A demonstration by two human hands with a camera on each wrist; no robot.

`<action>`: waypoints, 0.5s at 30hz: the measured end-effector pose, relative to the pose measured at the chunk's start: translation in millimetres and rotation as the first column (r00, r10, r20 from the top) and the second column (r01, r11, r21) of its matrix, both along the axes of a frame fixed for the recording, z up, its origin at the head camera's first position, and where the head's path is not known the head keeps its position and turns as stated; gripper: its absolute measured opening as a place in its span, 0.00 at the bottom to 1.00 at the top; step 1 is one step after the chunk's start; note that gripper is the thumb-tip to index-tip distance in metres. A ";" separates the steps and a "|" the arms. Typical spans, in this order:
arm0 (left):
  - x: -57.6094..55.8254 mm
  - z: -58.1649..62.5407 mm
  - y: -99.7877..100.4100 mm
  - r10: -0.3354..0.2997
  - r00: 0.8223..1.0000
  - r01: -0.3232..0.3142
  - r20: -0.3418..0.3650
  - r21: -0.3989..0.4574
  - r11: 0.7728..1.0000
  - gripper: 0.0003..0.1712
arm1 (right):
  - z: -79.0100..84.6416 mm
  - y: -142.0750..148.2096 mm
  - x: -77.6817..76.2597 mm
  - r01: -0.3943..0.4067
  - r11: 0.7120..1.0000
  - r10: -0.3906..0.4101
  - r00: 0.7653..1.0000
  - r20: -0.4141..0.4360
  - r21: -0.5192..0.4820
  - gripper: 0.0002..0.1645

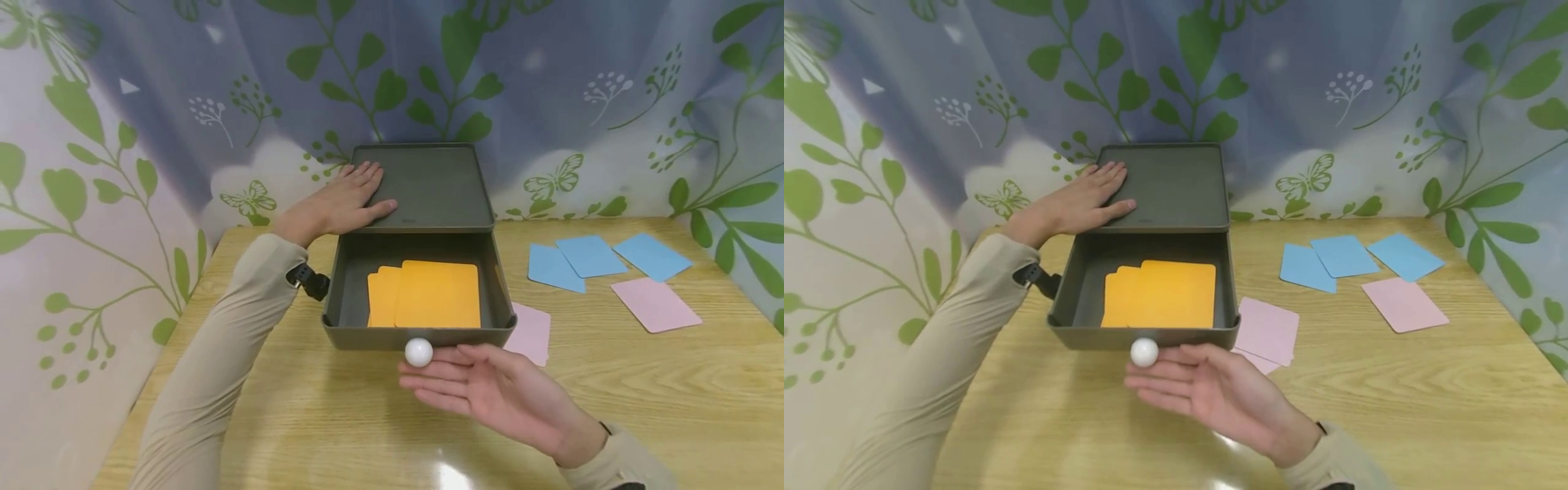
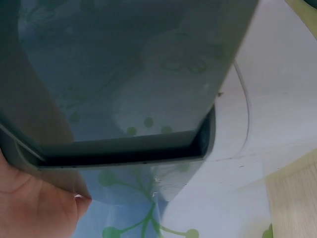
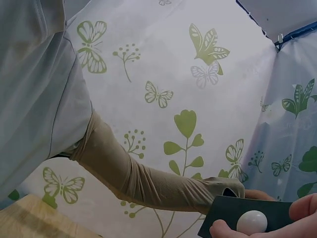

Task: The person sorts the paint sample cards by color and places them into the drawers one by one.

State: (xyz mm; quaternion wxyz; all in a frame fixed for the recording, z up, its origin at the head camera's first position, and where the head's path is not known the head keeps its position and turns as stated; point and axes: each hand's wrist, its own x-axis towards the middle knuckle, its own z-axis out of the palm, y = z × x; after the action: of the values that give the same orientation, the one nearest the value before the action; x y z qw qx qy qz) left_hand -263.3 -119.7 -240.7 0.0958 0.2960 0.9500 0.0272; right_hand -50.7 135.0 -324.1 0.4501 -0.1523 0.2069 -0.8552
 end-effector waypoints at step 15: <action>-3.4 -0.9 -0.9 -0.003 1.000 0.003 0.024 -0.004 1.000 0.45 | 7.0 -6.0 -33.0 0.037 0.999 -0.037 0.999 0.001 -0.001 0.30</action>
State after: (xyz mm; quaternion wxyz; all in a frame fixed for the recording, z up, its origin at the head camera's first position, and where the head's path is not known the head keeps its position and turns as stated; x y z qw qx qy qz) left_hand -266.7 -120.6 -241.5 0.1080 0.2967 0.9484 0.0286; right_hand -83.8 129.0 -317.1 0.4341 -0.1483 0.2091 -0.8636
